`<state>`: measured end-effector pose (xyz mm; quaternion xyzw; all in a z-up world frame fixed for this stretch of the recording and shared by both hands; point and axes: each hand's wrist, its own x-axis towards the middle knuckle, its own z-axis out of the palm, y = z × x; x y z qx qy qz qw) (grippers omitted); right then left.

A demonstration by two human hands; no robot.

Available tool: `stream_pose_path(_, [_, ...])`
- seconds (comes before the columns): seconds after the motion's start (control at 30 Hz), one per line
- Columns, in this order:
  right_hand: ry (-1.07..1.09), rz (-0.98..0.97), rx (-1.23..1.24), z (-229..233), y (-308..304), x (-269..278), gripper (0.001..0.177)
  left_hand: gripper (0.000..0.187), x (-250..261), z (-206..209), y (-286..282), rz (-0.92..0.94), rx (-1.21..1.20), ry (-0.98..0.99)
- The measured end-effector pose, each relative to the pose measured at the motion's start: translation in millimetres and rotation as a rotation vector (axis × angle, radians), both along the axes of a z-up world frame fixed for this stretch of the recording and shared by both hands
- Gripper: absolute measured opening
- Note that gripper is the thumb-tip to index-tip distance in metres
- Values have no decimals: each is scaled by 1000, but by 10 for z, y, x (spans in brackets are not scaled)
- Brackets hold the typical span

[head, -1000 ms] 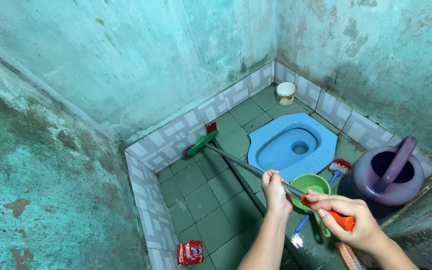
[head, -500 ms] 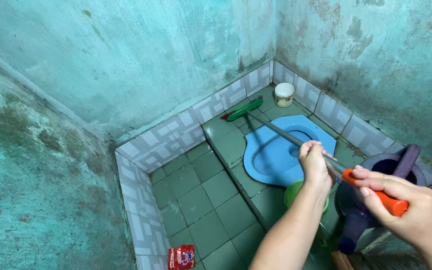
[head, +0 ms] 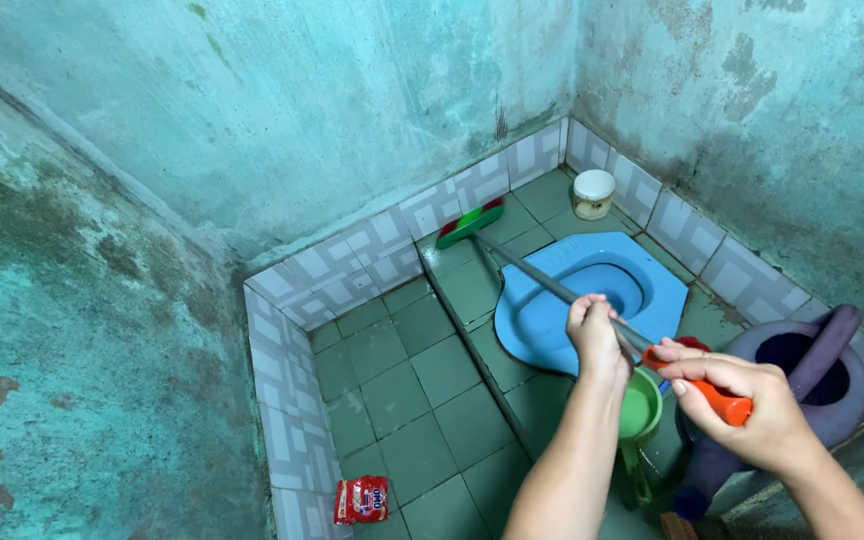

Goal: Cleaning a bathroom floor by scrubbing with a broom, rinsing with water, and opening a detergent packet.

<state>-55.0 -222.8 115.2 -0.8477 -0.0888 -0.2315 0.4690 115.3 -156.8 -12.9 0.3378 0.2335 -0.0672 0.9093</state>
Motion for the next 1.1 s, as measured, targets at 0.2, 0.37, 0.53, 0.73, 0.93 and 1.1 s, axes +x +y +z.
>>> stream_pose_path(0.2, [30,-17,62,146,70,-317,17,20,-276,66,139,-81,60,28])
stream_pose_path(0.37, [44,-198,-24,21,-66,-216,16,21,84,-147,-456,-247,58,0])
stream_pose_path(0.53, [-19,-159,-167,-187,85,49,19,24,165,-129,-237,-289,-69,-2])
stream_pose_path(0.73, [-54,149,-143,82,255,-360,20,17,-507,302,468,-190,-108,42])
stream_pose_path(0.93, [174,-114,241,-143,43,-620,19,23,-636,179,484,-131,201,100])
stream_pose_path(1.1, [41,-164,31,-48,298,-591,18,19,-375,-19,343,-232,192,-38])
